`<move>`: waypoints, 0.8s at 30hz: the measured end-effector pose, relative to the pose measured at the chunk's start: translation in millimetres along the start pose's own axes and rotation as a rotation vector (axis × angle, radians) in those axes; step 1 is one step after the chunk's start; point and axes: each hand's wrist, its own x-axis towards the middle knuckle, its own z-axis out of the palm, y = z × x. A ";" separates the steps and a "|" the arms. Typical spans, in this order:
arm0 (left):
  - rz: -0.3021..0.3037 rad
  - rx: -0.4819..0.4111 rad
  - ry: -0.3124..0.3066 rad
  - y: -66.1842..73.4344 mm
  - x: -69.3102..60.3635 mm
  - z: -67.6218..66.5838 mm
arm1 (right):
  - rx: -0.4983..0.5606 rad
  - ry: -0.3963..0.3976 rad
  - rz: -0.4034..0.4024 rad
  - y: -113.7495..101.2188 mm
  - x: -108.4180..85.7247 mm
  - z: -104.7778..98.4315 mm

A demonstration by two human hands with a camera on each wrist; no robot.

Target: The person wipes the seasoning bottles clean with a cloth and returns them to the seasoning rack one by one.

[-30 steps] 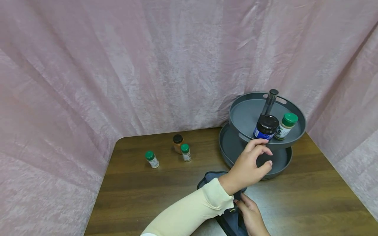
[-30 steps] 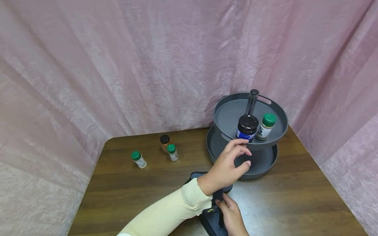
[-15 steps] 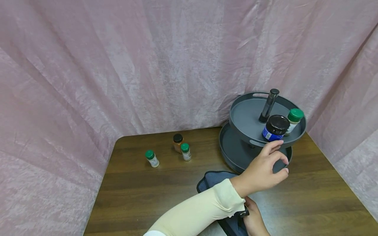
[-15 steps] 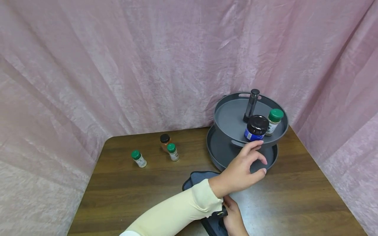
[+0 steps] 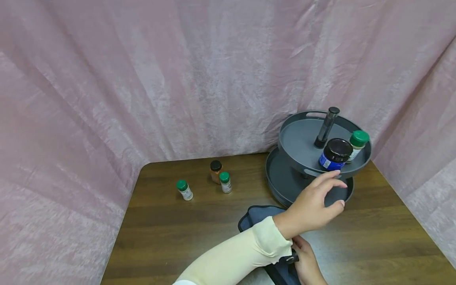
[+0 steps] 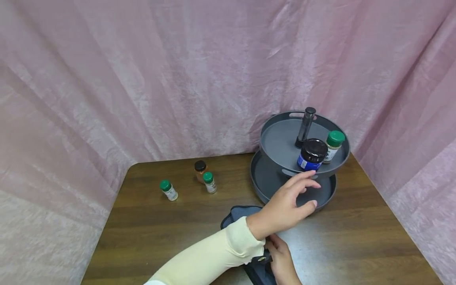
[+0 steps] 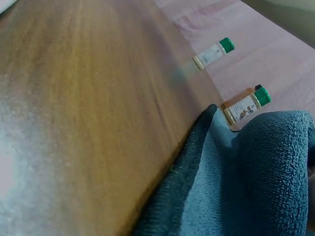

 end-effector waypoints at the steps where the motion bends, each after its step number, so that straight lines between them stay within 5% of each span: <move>1: 0.004 -0.011 0.006 0.8 -1.5 -3.0 | -0.007 0.001 0.007 -1.0 0.7 0.0; 6: -0.001 -0.074 0.056 1.0 -11.0 -19.0 | -0.014 -0.006 0.000 -3.6 3.7 1.6; 13: -0.017 -0.095 0.218 -12.4 -20.2 -38.0 | 0.106 -0.012 0.050 -5.3 8.2 4.3; 19: -0.150 -0.142 0.352 -34.8 -31.8 -57.6 | 0.147 -0.038 0.087 -11.8 10.7 5.8; 24: -0.274 -0.129 0.482 -60.6 -39.8 -68.4 | 0.229 -0.052 0.040 -11.3 11.3 4.2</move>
